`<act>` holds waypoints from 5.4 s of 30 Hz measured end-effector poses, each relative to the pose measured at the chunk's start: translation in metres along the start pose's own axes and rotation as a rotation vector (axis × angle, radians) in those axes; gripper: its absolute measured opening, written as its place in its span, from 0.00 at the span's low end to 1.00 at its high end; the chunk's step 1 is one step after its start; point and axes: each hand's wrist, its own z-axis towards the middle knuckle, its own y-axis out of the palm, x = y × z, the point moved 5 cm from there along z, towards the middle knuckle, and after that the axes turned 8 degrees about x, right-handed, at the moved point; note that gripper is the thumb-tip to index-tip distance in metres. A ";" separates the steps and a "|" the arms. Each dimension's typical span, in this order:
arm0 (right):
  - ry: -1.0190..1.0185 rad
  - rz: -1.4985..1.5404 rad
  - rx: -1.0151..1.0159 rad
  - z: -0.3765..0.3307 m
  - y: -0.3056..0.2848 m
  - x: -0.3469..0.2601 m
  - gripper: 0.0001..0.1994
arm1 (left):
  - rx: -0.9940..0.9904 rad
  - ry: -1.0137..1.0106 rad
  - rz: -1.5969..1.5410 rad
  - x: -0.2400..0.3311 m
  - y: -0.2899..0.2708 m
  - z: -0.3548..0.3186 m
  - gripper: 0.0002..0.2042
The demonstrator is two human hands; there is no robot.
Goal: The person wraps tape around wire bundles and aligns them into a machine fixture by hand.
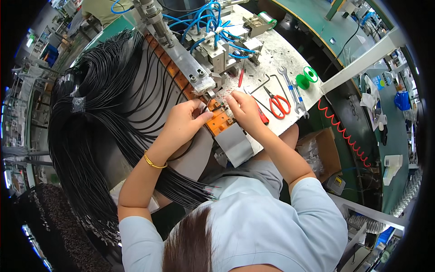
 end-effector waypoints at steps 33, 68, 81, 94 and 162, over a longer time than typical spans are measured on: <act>-0.283 0.089 -0.043 -0.016 -0.010 -0.075 0.04 | -0.156 -0.041 -0.093 0.020 -0.002 -0.004 0.07; -0.135 -0.120 0.016 -0.002 -0.008 -0.026 0.12 | 0.042 -0.001 -0.107 0.016 -0.011 -0.001 0.09; -0.248 -0.278 0.169 -0.007 -0.015 -0.049 0.07 | -0.046 -0.065 -0.111 0.019 -0.005 -0.006 0.10; -0.418 -0.068 -0.002 -0.016 -0.004 -0.074 0.04 | -0.049 0.006 -0.037 0.024 -0.002 -0.006 0.07; -0.564 -0.305 0.105 -0.024 -0.004 -0.088 0.03 | 0.047 0.015 0.047 0.027 -0.001 -0.009 0.08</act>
